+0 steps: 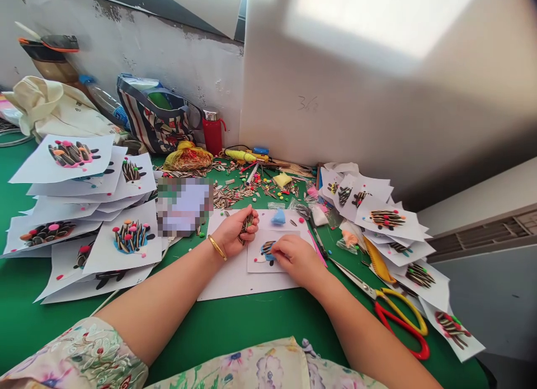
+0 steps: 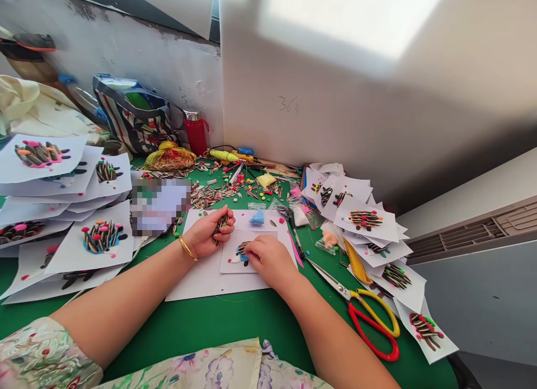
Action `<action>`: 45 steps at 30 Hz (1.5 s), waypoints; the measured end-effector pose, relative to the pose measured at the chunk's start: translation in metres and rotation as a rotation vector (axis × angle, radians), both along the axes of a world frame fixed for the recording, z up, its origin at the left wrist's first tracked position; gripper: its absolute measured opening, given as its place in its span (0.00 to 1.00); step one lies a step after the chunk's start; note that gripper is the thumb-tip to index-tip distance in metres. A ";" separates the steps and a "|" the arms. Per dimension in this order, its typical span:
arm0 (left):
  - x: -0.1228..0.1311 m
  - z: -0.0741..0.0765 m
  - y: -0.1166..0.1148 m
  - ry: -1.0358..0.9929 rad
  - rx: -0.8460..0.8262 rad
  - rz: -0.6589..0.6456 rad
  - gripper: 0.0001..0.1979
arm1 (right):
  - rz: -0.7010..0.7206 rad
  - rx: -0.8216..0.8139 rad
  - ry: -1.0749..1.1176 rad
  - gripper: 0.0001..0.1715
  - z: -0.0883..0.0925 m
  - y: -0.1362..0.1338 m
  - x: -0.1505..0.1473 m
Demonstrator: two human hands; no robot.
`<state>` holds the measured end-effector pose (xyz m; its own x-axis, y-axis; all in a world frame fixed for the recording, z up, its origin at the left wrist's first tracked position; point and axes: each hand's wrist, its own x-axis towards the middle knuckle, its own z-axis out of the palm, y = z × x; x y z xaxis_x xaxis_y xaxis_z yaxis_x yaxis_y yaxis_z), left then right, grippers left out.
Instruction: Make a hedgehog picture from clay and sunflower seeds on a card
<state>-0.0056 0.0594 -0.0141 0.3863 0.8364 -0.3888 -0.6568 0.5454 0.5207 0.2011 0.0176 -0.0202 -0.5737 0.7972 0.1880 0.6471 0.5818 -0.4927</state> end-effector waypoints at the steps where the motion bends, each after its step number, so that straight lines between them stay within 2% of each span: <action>1: 0.000 0.000 0.000 0.000 0.000 -0.001 0.13 | 0.004 0.010 -0.006 0.08 -0.001 0.000 -0.001; 18: 0.000 -0.001 0.000 0.008 0.008 -0.001 0.12 | 0.065 0.227 -0.237 0.08 -0.002 -0.003 -0.009; 28: -0.002 -0.003 0.000 -0.025 0.007 -0.014 0.12 | 0.084 0.296 -0.164 0.09 -0.005 -0.002 -0.004; 37: -0.001 -0.004 0.001 -0.002 0.011 -0.019 0.16 | -0.022 0.264 0.069 0.10 0.015 -0.002 -0.007; 41: 0.000 -0.006 0.000 0.038 0.028 -0.024 0.17 | -0.040 0.260 0.048 0.11 0.028 0.017 -0.019; 45: 0.002 -0.005 -0.001 0.065 0.028 -0.010 0.15 | -0.103 0.266 -0.040 0.10 0.041 0.044 -0.043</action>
<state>-0.0036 0.0585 -0.0187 0.3694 0.8434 -0.3901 -0.6156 0.5366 0.5772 0.1584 0.0618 0.0207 -0.5037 0.7774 0.3768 0.7254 0.6174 -0.3042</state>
